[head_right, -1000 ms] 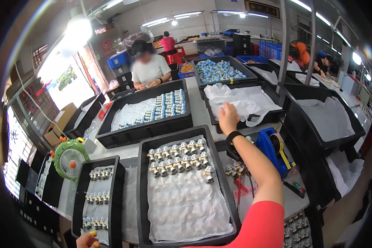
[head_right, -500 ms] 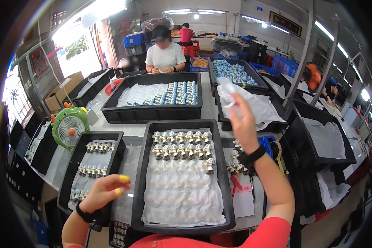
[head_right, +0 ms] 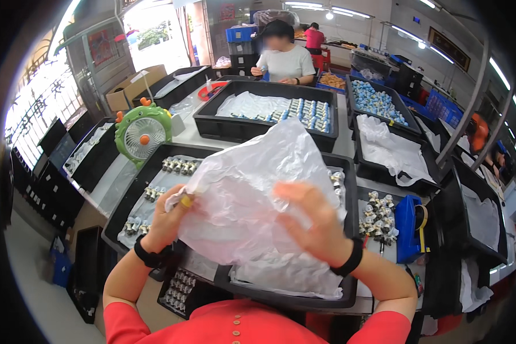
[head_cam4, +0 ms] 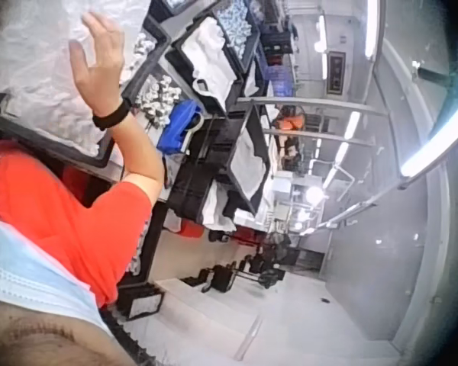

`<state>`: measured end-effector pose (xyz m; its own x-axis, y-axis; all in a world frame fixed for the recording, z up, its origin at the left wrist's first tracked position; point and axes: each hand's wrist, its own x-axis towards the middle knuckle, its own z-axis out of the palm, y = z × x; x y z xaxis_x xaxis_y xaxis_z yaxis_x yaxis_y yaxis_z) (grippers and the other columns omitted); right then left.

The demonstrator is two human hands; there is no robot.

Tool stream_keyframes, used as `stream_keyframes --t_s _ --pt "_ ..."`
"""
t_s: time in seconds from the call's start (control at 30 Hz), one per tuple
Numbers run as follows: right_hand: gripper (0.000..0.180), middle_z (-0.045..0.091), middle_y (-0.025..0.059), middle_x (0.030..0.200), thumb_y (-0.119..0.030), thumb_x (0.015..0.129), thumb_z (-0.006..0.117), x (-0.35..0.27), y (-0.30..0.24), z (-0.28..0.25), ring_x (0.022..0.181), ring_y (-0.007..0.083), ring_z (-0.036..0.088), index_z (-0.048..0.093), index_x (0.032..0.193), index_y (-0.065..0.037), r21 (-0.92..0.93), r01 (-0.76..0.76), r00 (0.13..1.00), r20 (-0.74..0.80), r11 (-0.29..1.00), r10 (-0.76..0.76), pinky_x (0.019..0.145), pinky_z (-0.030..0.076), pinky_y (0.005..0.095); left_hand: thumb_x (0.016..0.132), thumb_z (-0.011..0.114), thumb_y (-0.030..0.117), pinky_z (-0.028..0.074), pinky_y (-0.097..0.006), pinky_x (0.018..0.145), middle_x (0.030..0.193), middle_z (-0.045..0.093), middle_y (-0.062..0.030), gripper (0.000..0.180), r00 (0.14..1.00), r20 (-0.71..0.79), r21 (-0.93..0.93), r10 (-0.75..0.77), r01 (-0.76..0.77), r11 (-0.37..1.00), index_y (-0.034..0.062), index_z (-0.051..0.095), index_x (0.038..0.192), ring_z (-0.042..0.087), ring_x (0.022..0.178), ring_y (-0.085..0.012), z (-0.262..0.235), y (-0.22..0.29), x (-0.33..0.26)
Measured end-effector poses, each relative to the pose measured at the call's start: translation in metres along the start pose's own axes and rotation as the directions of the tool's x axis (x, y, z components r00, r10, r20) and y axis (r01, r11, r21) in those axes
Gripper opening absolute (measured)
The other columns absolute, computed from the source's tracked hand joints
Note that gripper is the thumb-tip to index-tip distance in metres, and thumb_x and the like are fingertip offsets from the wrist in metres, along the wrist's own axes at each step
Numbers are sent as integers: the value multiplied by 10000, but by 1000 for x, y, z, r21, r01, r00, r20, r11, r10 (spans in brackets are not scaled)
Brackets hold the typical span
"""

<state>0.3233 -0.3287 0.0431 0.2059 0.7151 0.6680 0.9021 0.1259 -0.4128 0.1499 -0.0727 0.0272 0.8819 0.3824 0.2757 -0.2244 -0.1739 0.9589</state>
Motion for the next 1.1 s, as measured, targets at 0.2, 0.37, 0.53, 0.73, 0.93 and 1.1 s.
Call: stream_keyframes --t_s 0.2,0.37,0.53,0.73,0.93,1.1 --pt "801 363 163 1422 -373 838 667 20 58 20 1314 274 345 250 1430 -31 563 -694 668 270 449 693 1079 262 374 933 573 138 405 -187 747 912 579 29 226 997 54 142 58 -65 988 6 585 1116 500 846 -40 -66 37 -40" --pt "895 534 87 1290 -452 809 684 -1 55 78 1242 231 440 193 1446 -61 614 -789 597 758 20 261 1030 352 385 930 565 115 402 -190 719 880 575 31 235 993 -13 280 114 -106 954 -7 587 1129 489 807 -40 -89 44 -65" --pt "970 508 91 1309 -641 703 592 -13 5 84 1229 271 457 236 1425 -100 660 -746 596 723 -91 350 1032 347 458 835 613 20 444 -248 617 847 649 -130 287 914 40 695 403 -315 647 4 602 1122 599 653 -175 -106 31 -84" --pt "1113 478 97 1331 -868 576 482 -11 -74 48 1214 318 477 288 1400 -146 766 -598 651 635 -235 415 1035 342 546 696 648 -21 465 -341 546 728 580 -100 363 958 105 959 267 -169 228 84 624 1043 581 629 -310 -105 57 -105" --pt "1399 169 149 1506 -653 481 790 11 -149 60 1355 309 275 -12 1477 -86 531 -822 552 832 -206 -59 1103 242 449 759 567 56 486 -339 485 648 553 -74 152 984 65 974 168 -26 -223 73 564 910 614 559 -246 -116 72 -128" --pt "1305 131 137 1515 -504 580 838 6 -190 71 1374 323 232 -6 1475 -69 483 -870 489 871 -100 -46 1103 217 448 728 611 118 511 -318 494 663 620 -76 84 993 81 910 86 -38 -413 52 598 779 655 590 -225 -94 75 -93"
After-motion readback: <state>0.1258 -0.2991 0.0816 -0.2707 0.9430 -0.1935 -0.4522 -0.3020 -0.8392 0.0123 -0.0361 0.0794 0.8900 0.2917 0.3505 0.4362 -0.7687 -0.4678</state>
